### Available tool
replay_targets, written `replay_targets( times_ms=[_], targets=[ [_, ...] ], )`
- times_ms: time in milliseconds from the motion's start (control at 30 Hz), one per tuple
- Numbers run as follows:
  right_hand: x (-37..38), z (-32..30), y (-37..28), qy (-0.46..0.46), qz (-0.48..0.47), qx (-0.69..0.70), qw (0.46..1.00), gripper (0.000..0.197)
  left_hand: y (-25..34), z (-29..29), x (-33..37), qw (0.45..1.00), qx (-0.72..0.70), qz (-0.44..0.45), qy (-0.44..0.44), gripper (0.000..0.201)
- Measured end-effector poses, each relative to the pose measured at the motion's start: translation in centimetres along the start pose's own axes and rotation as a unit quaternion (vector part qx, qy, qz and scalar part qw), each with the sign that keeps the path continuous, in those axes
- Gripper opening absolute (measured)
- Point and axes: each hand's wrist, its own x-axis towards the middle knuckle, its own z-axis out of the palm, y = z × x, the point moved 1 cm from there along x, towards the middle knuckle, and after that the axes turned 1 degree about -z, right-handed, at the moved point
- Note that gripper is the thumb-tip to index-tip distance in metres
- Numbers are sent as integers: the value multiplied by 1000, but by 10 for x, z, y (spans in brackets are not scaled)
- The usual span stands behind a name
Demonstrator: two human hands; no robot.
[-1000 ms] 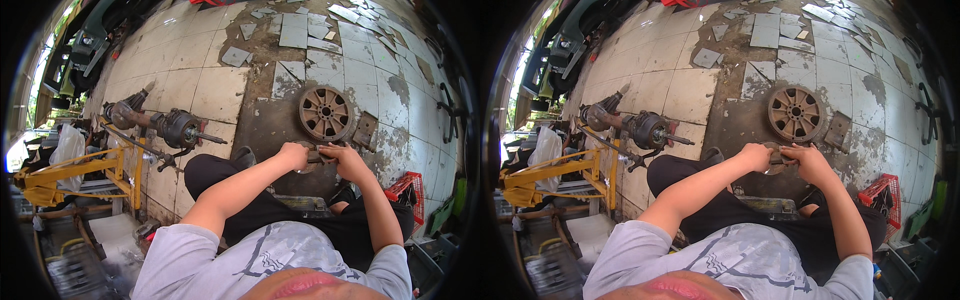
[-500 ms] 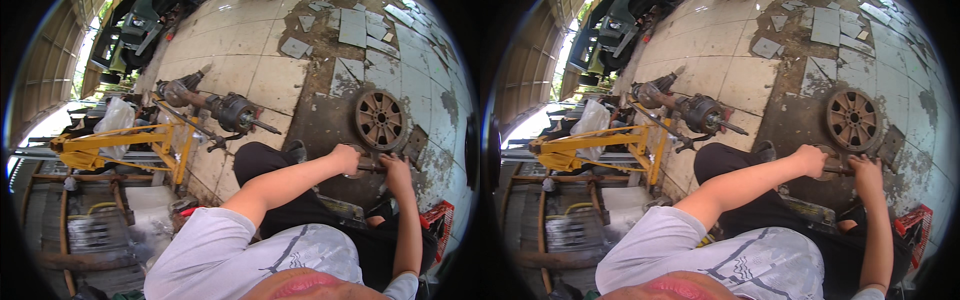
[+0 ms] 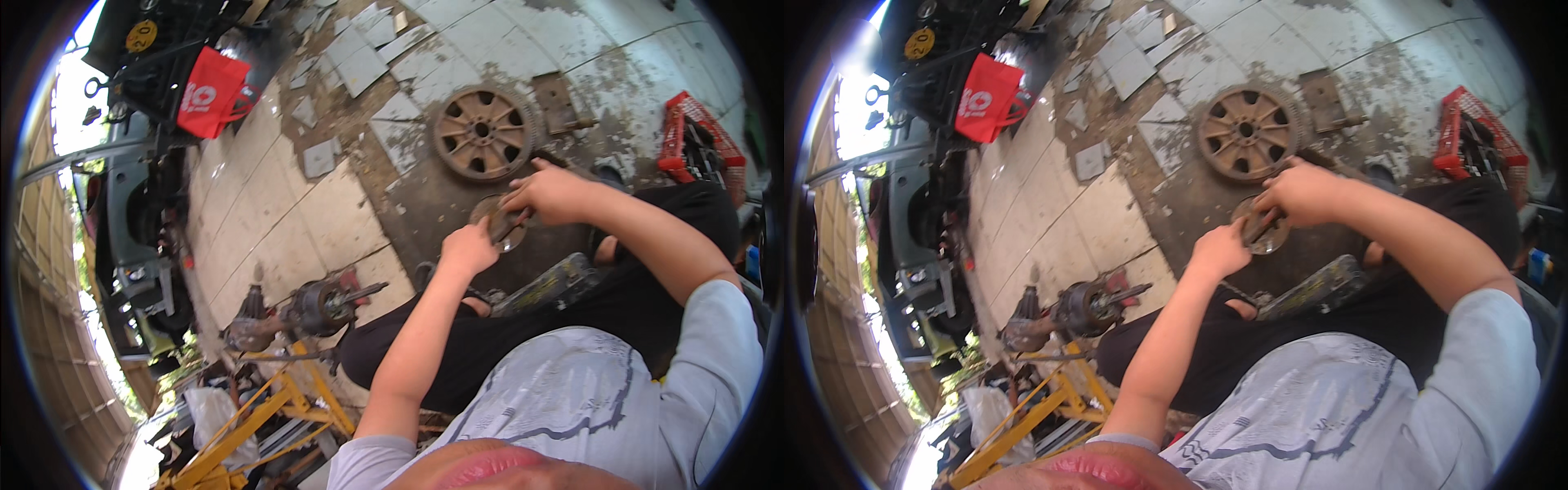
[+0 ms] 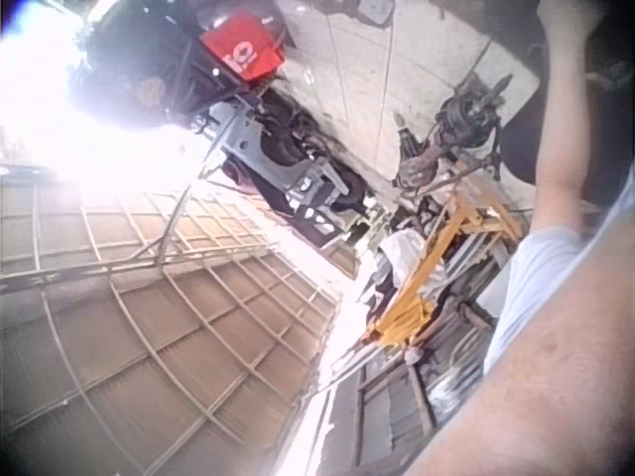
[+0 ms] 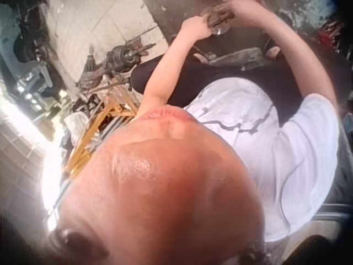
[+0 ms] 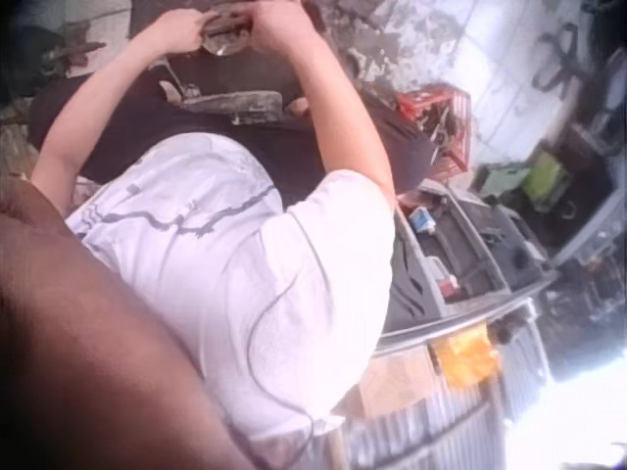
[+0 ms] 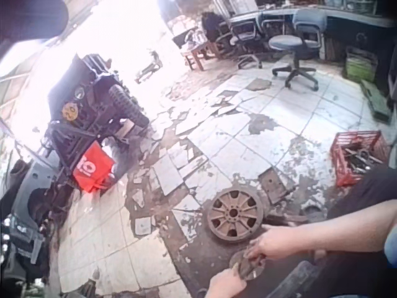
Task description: The person sits on the floor and scrubs a small metal mechanical part with a wire brush, repeatedly rotating it to clean different surfaces. The person also handles a larger gear-like part nearby.
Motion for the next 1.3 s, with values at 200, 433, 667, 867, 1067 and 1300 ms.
replay_targets(
  times_ms=[200, 433, 667, 867, 1067, 1300],
  targets=[
    [4, 3, -4, -37, 46, -38, 998, 58, -1, -3, 3, 1000, 18, 20, 13, 65],
    [11, 16, -2, -31, 71, -53, 996, 52, -4, -3, 4, 1000, -5, 2, 22, 57],
    [10, 34, -1, 23, -58, -64, 996, 57, -3, -6, 3, 1000, 2, 11, 3, 60],
    [8, 8, -17, 66, -76, -25, 995, 54, 1, -9, 0, 1000, 26, 9, -4, 60],
    [11, 4, 4, -89, 138, -53, 985, 55, -5, -2, 6, 999, 10, 16, 28, 59],
    [-5, 0, -23, -17, -33, -6, 999, 58, -5, -6, 4, 1000, -5, 12, 24, 56]
  ],
)
